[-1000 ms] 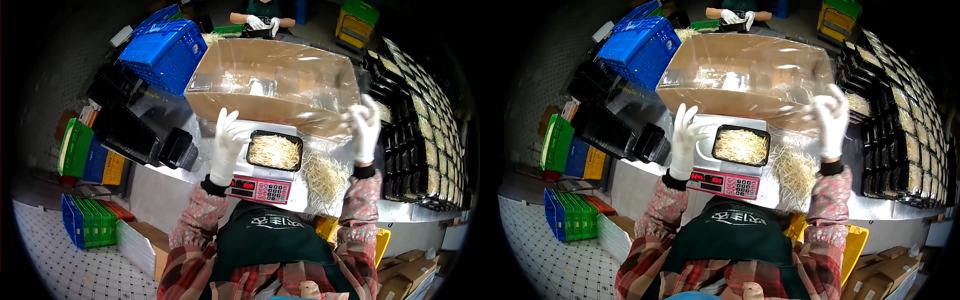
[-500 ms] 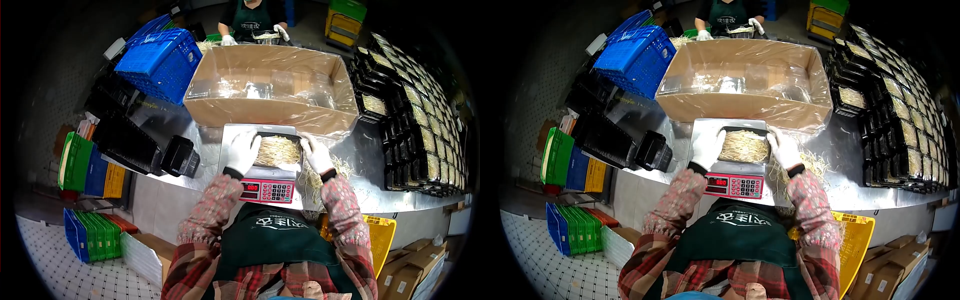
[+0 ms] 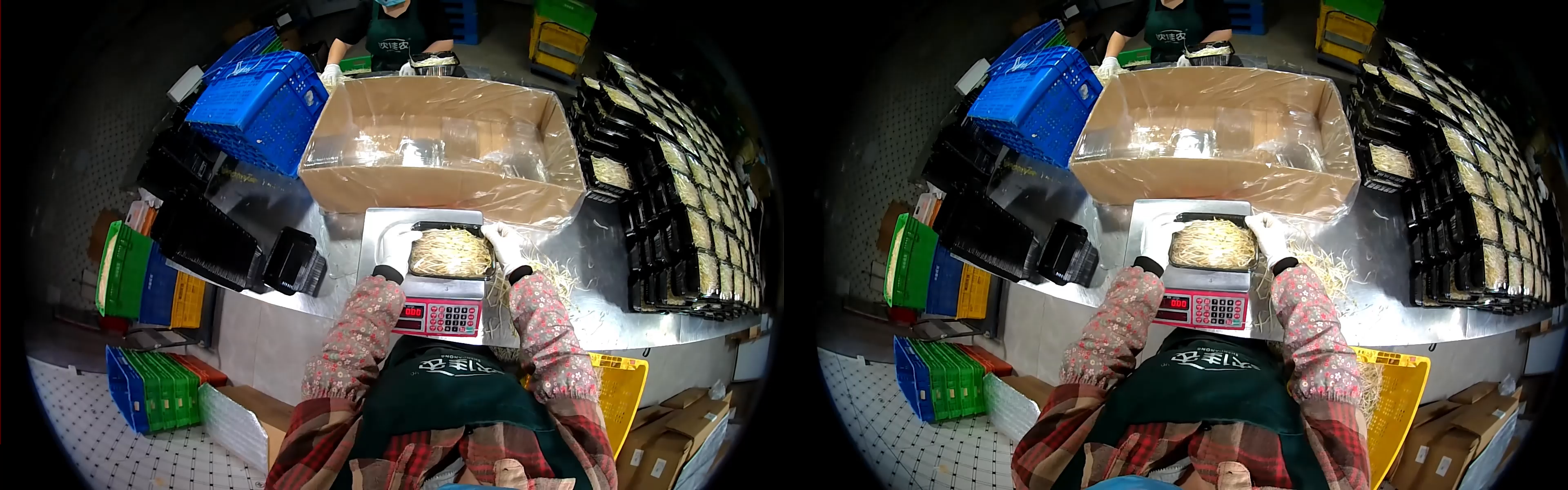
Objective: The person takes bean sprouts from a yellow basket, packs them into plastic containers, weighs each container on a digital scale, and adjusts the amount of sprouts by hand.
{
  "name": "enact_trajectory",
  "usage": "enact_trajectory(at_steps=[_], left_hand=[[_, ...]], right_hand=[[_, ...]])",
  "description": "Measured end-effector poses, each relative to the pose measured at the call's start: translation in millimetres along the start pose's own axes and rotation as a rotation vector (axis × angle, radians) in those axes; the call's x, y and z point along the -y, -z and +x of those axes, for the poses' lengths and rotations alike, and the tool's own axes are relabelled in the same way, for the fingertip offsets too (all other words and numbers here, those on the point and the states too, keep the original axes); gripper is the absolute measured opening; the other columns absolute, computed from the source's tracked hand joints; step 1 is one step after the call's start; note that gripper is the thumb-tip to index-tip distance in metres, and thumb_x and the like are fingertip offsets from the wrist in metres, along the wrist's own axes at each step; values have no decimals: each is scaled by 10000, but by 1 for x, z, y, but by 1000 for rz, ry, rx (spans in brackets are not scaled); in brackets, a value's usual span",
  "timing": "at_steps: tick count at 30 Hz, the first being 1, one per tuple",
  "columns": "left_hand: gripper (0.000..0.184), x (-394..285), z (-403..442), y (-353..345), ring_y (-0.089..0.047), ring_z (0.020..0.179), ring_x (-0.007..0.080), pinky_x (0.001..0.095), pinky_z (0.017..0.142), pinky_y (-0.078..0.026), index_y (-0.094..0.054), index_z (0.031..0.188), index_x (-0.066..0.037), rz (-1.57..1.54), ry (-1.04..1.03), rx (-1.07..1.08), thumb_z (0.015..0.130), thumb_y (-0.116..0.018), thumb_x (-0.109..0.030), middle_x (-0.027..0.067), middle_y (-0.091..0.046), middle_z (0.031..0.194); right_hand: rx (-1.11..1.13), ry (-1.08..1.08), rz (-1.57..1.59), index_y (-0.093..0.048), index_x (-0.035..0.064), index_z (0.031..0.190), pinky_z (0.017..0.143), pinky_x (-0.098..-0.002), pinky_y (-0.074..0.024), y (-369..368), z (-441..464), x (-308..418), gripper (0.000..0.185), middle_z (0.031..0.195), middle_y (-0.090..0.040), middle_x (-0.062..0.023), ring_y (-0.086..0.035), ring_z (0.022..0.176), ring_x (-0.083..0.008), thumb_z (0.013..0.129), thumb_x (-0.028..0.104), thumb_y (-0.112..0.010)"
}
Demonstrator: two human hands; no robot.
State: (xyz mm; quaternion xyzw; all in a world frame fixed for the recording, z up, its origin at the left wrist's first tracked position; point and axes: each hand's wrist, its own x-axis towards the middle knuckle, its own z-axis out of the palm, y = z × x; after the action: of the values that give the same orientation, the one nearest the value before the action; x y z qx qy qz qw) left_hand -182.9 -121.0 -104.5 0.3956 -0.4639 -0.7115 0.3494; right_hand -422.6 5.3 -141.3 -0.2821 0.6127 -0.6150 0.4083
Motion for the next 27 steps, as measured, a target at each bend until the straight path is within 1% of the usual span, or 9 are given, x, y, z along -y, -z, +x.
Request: enact_trajectory(at_steps=[5, 7, 9, 15, 19, 22, 23, 24, 27], left_hand=[[186, 13, 2, 10, -655, 795, 156, 283, 747, -524, -693, 987, 16, 103, -135, 13, 840, -743, -87, 73, -702, 876], [413, -26, -36, 8, -667, 908, 138, 278, 746, -566, -551, 1269, 23, 193, 82, 39, 906, -701, -103, 74, -671, 1096], [394, -44, -68, 7, -674, 918, 167, 312, 723, -598, -549, 1253, 16, 229, 228, 28, 908, -697, -105, 102, -650, 1108], [145, 0, -93, 12, -688, 808, 280, 400, 736, -632, -545, 979, 11, -330, 246, 18, 879, -651, 13, 157, -631, 953], [91, -6, -94, -8, -664, 718, 275, 405, 716, -633, -532, 916, 17, -263, 135, -33, 873, -607, 44, 135, -597, 894], [118, -6, -87, -6, -647, 712, 212, 347, 652, -623, -504, 851, -4, 346, -245, 122, 855, -613, 41, 104, -576, 882], [135, -13, -81, -7, -647, 709, 201, 338, 636, -621, -499, 844, -17, 296, -153, 171, 840, -619, 43, 94, -578, 869], [152, -20, -76, -9, -647, 706, 190, 328, 619, -619, -493, 837, -29, 251, -59, 214, 826, -626, 44, 85, -579, 856], [187, -46, -79, -63, -642, 693, 155, 282, 591, -588, -524, 904, -64, 55, 214, 311, 815, -654, 36, 61, -613, 848]], right_hand=[[-3, 58, -91, -654, 37, 919, 729, -243, -468, 5, -8, 0, 162, 850, -653, 6, -552, 770, -58, 930, 196, -683], [-21, 108, -162, -598, 45, 1023, 656, -242, -481, 9, -26, 18, 263, 831, -636, -5, -571, 718, -69, 946, 283, -679], [79, -330, -162, -512, 52, 1055, 504, -247, -492, 10, -79, 94, 333, 782, -604, -19, -611, 607, -102, 930, 296, -702], [116, -337, 480, -430, 90, 917, 411, -287, -546, 6, -111, 25, 272, 762, -643, -100, -690, 585, -191, 893, 26, -693], [-24, -158, 339, -427, 86, 933, 394, -243, -485, -5, -125, 40, 267, 701, -634, -89, -638, 513, -149, 890, 4, -678], [115, -205, 208, -446, 93, 930, 462, -240, -486, 20, -130, 52, 267, 716, -615, -37, -632, 570, -124, 901, 86, -711], [196, -227, 124, -463, 92, 938, 509, -243, -488, 39, -127, 56, 269, 721, -600, -15, -625, 615, -108, 899, 117, -728], [110, 96, -284, -505, 87, 981, 616, -251, -472, 59, -123, 60, 295, 781, -571, 7, -565, 717, -81, 882, 185, -765], [267, 113, -139, -537, 87, 995, 739, -236, -434, 87, -122, 121, 307, 835, -505, 25, -479, 788, -70, 858, 209, -782]])
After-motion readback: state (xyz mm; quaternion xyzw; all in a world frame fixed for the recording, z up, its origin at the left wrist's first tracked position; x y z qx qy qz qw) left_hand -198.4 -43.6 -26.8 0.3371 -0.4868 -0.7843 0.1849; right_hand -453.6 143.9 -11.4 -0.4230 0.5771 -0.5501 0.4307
